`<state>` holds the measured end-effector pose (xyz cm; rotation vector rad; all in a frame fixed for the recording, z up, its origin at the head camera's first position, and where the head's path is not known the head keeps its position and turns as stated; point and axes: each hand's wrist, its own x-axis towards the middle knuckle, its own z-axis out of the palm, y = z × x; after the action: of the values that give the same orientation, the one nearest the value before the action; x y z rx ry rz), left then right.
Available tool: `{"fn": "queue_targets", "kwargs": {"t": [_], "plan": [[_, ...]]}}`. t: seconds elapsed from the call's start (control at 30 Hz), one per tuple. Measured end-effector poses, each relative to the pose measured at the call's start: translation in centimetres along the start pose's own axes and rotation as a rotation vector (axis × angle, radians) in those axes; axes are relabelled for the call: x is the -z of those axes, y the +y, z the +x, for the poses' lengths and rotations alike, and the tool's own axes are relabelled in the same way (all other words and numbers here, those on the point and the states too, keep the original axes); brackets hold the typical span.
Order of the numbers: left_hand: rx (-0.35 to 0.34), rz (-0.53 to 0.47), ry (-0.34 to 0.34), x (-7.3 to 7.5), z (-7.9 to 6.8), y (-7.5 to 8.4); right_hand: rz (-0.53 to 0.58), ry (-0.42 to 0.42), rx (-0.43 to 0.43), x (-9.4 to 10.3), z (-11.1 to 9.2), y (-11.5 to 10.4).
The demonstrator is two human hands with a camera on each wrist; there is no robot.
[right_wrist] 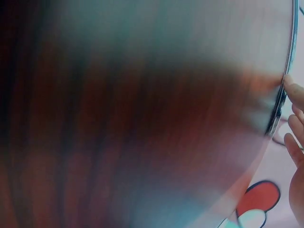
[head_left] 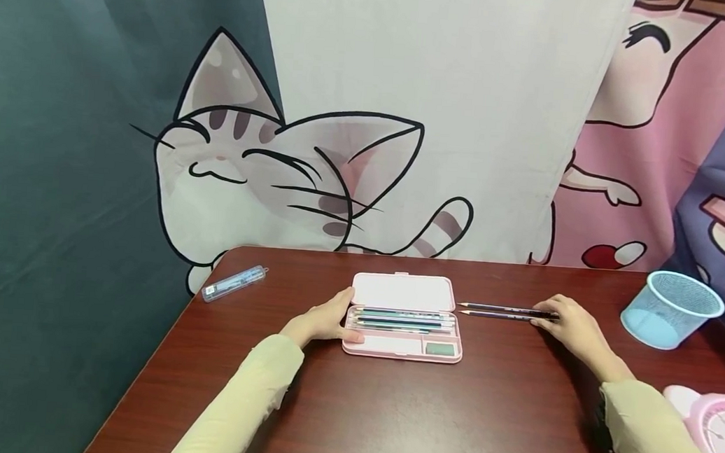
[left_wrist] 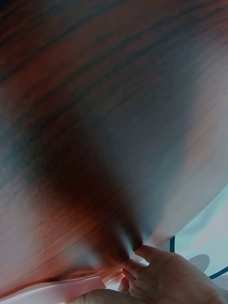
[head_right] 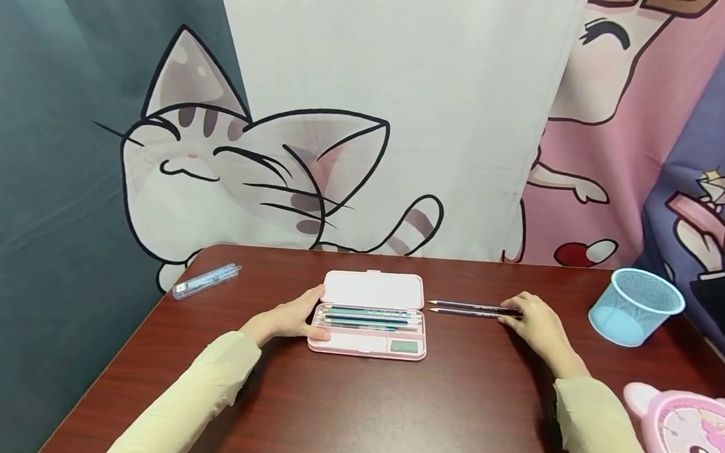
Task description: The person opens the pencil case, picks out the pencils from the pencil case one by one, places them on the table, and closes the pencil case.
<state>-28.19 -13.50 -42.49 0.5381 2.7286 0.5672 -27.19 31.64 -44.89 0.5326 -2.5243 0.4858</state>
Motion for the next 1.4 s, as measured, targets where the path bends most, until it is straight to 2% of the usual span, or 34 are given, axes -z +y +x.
{"fn": "queue_targets", "kwargs": {"t": [0.17,0.43,0.57,0.77,1.13,1.4], "plan": [[-0.011,-0.013,-0.007,0.0,-0.1,-0.2,0.068,-0.034,0.013,-1.1,1.2,-2.2],[0.005,-0.005,-0.009,0.1,0.0,0.1,0.232,-0.057,0.141,-3.9,3.3,-6.7],[0.003,-0.004,-0.017,0.1,0.0,0.2,0.282,-0.134,0.148,-4.6,4.1,-9.0],[0.022,0.007,-0.019,0.1,0.0,0.3,0.265,-0.243,0.182,-5.0,5.0,-11.5],[0.020,-0.001,-0.023,0.2,0.1,0.2,0.237,-0.338,0.246,-5.2,5.2,-12.8],[0.016,0.005,-0.025,0.2,0.2,0.0,0.299,-0.370,0.247,-5.3,5.6,-13.2]]}}
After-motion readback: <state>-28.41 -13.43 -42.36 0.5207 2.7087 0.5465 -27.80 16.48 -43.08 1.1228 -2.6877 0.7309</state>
